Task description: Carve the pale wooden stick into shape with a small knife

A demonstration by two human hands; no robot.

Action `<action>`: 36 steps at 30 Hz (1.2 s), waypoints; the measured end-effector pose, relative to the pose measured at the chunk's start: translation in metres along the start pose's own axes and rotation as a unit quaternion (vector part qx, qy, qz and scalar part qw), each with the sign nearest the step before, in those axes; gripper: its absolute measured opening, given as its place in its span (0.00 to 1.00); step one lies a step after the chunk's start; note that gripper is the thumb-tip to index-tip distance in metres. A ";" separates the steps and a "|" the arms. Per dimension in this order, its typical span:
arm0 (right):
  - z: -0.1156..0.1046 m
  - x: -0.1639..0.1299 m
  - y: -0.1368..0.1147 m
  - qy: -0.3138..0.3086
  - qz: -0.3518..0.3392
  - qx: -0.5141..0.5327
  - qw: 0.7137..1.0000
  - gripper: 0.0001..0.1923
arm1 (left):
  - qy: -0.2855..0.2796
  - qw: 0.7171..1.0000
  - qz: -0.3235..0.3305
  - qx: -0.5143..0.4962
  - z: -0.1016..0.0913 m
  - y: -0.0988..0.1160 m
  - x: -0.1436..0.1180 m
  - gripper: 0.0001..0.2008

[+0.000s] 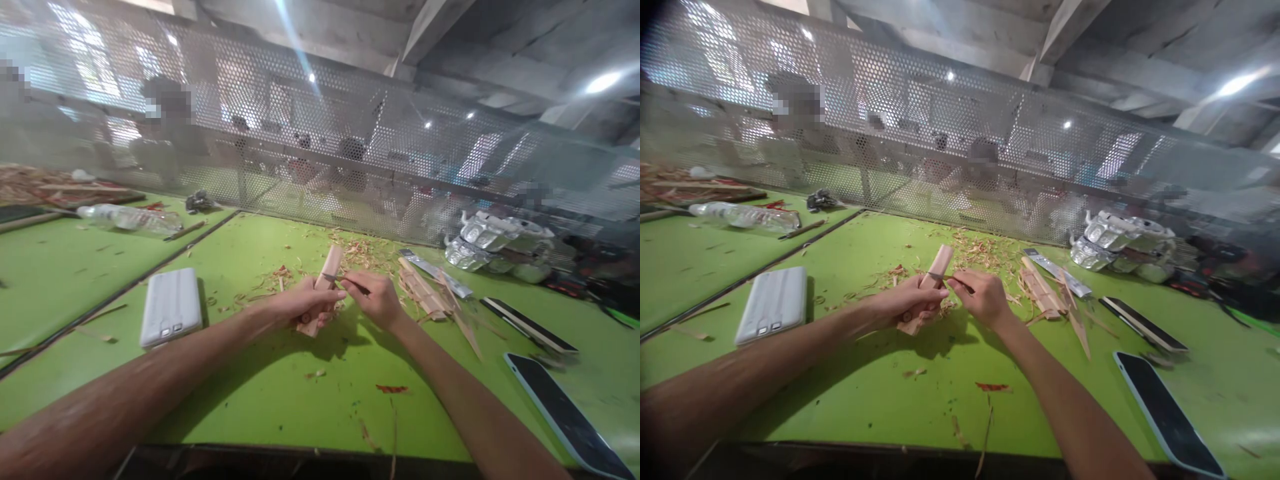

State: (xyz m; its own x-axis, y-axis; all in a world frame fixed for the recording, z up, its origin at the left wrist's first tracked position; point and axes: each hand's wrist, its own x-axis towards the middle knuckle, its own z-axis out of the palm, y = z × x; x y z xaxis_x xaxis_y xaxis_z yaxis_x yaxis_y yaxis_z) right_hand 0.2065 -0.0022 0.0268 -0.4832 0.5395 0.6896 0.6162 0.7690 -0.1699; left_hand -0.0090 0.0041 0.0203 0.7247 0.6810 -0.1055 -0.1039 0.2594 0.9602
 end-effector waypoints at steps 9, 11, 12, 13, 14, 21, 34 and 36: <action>0.003 -0.004 0.003 -0.010 -0.008 -0.016 1.000 0.16 | 0.034 0.999 -0.004 0.038 -0.004 -0.003 0.001 0.19; 0.002 -0.004 0.004 -0.009 -0.010 -0.029 0.999 0.16 | 0.030 0.997 0.004 0.068 -0.006 -0.005 0.002 0.22; 0.002 -0.004 0.005 -0.009 -0.012 -0.037 0.999 0.17 | 0.034 0.995 0.007 0.089 -0.006 -0.005 0.003 0.22; 0.002 -0.004 0.005 -0.008 -0.013 -0.046 0.999 0.17 | 0.044 0.993 0.009 0.107 -0.006 -0.006 0.003 0.23; 0.002 -0.004 0.005 -0.008 -0.015 -0.055 0.998 0.17 | 0.057 0.991 0.010 0.121 -0.006 -0.006 0.003 0.22; -0.006 -0.007 0.035 0.045 0.046 -0.101 0.993 0.15 | 0.043 0.991 -0.023 0.128 0.013 -0.006 -0.005 0.15; -0.014 0.002 0.021 0.046 0.100 0.002 0.994 0.14 | 0.084 0.992 -0.006 0.097 -0.007 -0.007 0.005 0.20; -0.007 0.003 0.007 0.010 0.069 0.028 0.997 0.14 | 0.072 0.993 -0.001 0.098 -0.007 -0.004 0.003 0.20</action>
State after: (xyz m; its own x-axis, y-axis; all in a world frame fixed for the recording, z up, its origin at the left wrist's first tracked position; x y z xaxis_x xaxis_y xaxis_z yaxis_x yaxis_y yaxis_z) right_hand 0.2138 0.0027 0.0331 -0.3838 0.6349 0.6706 0.6399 0.7064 -0.3026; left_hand -0.0113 0.0103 0.0147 0.6185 0.7749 -0.1299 0.0422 0.1323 0.9903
